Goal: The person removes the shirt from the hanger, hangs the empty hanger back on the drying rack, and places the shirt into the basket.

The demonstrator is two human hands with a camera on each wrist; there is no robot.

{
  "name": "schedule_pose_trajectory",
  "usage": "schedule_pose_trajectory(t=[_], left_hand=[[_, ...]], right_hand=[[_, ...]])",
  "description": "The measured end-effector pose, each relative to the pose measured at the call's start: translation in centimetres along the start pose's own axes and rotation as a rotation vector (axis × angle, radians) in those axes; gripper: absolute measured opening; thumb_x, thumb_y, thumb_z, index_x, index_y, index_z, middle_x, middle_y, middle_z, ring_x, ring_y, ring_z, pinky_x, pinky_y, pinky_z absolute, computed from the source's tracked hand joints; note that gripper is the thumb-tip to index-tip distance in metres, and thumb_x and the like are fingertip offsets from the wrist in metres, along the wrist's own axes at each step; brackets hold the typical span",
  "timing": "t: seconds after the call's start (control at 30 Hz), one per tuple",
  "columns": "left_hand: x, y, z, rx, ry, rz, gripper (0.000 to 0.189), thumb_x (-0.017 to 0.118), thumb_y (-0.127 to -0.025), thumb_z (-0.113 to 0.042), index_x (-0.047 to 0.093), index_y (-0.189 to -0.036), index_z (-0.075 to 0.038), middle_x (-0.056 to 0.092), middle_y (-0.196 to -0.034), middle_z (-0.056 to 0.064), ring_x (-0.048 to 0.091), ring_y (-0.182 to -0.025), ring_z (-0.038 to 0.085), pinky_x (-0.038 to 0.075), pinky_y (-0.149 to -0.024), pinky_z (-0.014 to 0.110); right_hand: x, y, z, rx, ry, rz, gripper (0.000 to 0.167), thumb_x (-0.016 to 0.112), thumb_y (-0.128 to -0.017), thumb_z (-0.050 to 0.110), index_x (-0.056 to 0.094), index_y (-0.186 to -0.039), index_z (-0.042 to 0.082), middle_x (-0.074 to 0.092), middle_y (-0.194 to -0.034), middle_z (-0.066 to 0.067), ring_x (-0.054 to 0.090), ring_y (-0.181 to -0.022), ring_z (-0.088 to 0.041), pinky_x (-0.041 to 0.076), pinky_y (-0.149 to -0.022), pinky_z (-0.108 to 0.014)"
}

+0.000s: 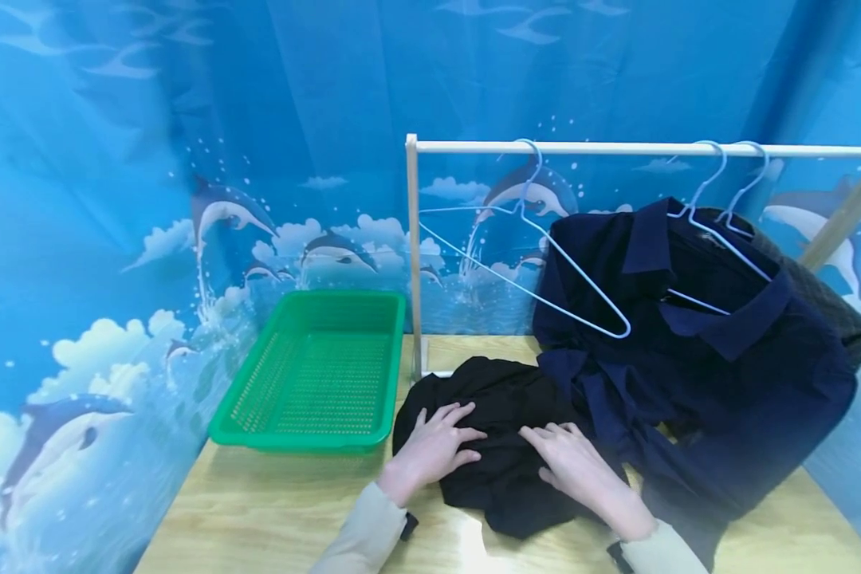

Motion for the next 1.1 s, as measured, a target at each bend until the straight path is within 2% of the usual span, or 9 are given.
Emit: schedule_pose_trajectory(t=[0.2, 0.37, 0.53, 0.67, 0.73, 0.8, 0.87, 0.93, 1.1], left_hand=[[-0.4, 0.4, -0.2, -0.012, 0.041, 0.023, 0.055, 0.066, -0.093, -0.054, 0.059, -0.142, -0.032, 0.038, -0.161, 0.007, 0.039, -0.145, 0.034, 0.035, -0.108, 0.069], [0.1, 0.2, -0.2, -0.017, -0.010, 0.022, 0.063, 0.071, -0.088, -0.055, 0.055, -0.145, -0.036, 0.038, -0.161, 0.009, 0.037, -0.146, 0.035, 0.037, -0.106, 0.069], [0.4, -0.1, 0.3, -0.035, -0.048, -0.008, 0.061, 0.074, -0.087, -0.053, 0.056, -0.144, -0.039, 0.040, -0.160, 0.008, 0.040, -0.144, 0.034, 0.039, -0.105, 0.067], [0.5, -0.2, 0.6, -0.049, -0.047, 0.000, 0.061, 0.073, -0.088, -0.054, 0.054, -0.145, -0.041, 0.038, -0.161, 0.007, 0.038, -0.145, 0.034, 0.038, -0.106, 0.067], [0.6, -0.2, 0.7, -0.052, -0.040, 0.002, 0.061, 0.072, -0.088, -0.054, 0.054, -0.145, -0.041, 0.038, -0.161, 0.007, 0.038, -0.146, 0.034, 0.037, -0.107, 0.067], [0.6, -0.1, 0.7, -0.054, -0.034, 0.005, 0.061, 0.072, -0.088, -0.054, 0.054, -0.145, -0.041, 0.037, -0.161, 0.007, 0.037, -0.146, 0.034, 0.037, -0.107, 0.068], [0.6, -0.1, 0.7, -0.046, -0.027, 0.001, 0.061, 0.072, -0.088, -0.054, 0.055, -0.145, -0.040, 0.038, -0.161, 0.008, 0.037, -0.146, 0.034, 0.037, -0.107, 0.068], [0.5, -0.1, 0.5, -0.036, -0.027, -0.005, 0.060, 0.073, -0.088, -0.053, 0.055, -0.144, -0.040, 0.039, -0.160, 0.008, 0.038, -0.145, 0.034, 0.038, -0.106, 0.068], [0.4, -0.1, 0.3, -0.029, -0.039, -0.012, 0.060, 0.073, -0.088, -0.052, 0.056, -0.144, -0.040, 0.039, -0.160, 0.008, 0.039, -0.145, 0.034, 0.039, -0.106, 0.067]], right_hand=[[0.6, -1.0, 1.7, -0.027, 0.006, -0.011, 0.051, 0.092, -0.065, 0.012, 0.062, -0.106, 0.011, 0.073, -0.089, -0.001, 0.067, -0.079, -0.024, 0.049, -0.072, -0.043], [-0.3, -0.7, 1.4, -0.018, -0.077, 0.006, 0.052, 0.092, -0.071, 0.024, 0.065, -0.113, 0.009, 0.071, -0.103, -0.004, 0.065, -0.094, -0.026, 0.051, -0.076, -0.044], [-2.4, 1.4, -0.1, 0.038, -0.208, 0.017, 0.093, 0.093, -0.064, 0.045, 0.056, -0.143, 0.012, 0.055, -0.143, -0.013, 0.051, -0.129, -0.037, 0.047, -0.096, -0.058], [-2.7, 3.7, -1.2, 0.197, -0.266, 0.157, 0.121, 0.096, -0.057, 0.049, 0.035, -0.158, 0.021, 0.034, -0.158, -0.023, 0.039, -0.139, -0.047, 0.037, -0.100, -0.071], [-2.2, 4.4, -1.7, 0.277, -0.250, 0.214, 0.124, 0.096, -0.058, 0.046, 0.029, -0.160, 0.021, 0.037, -0.154, -0.028, 0.048, -0.131, -0.049, 0.039, -0.097, -0.071], [-1.4, 4.8, -2.0, 0.331, -0.220, 0.239, 0.121, 0.096, -0.061, 0.042, 0.028, -0.159, 0.020, 0.050, -0.142, -0.029, 0.063, -0.109, -0.043, 0.047, -0.091, -0.064], [-0.8, 4.9, -2.2, 0.351, -0.200, 0.213, 0.112, 0.096, -0.064, 0.034, 0.034, -0.156, 0.017, 0.062, -0.124, -0.026, 0.067, -0.082, -0.034, 0.053, -0.076, -0.053], [-0.5, 4.9, -2.2, 0.339, -0.177, 0.163, 0.100, 0.096, -0.064, 0.026, 0.044, -0.150, 0.016, 0.069, -0.111, -0.019, 0.064, -0.069, -0.027, 0.053, -0.066, -0.046], [-1.6, 4.0, -2.2, 0.263, -0.133, -0.033, 0.073, 0.097, -0.058, 0.010, 0.066, -0.124, 0.020, 0.076, -0.103, -0.007, 0.068, -0.075, -0.023, 0.052, -0.067, -0.042]])
Point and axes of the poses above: each hand's wrist, its own y-axis away from the middle knuckle, its own x-axis out of the palm, z = x × y, the point moved 4 cm from there along -y, towards the middle knuckle
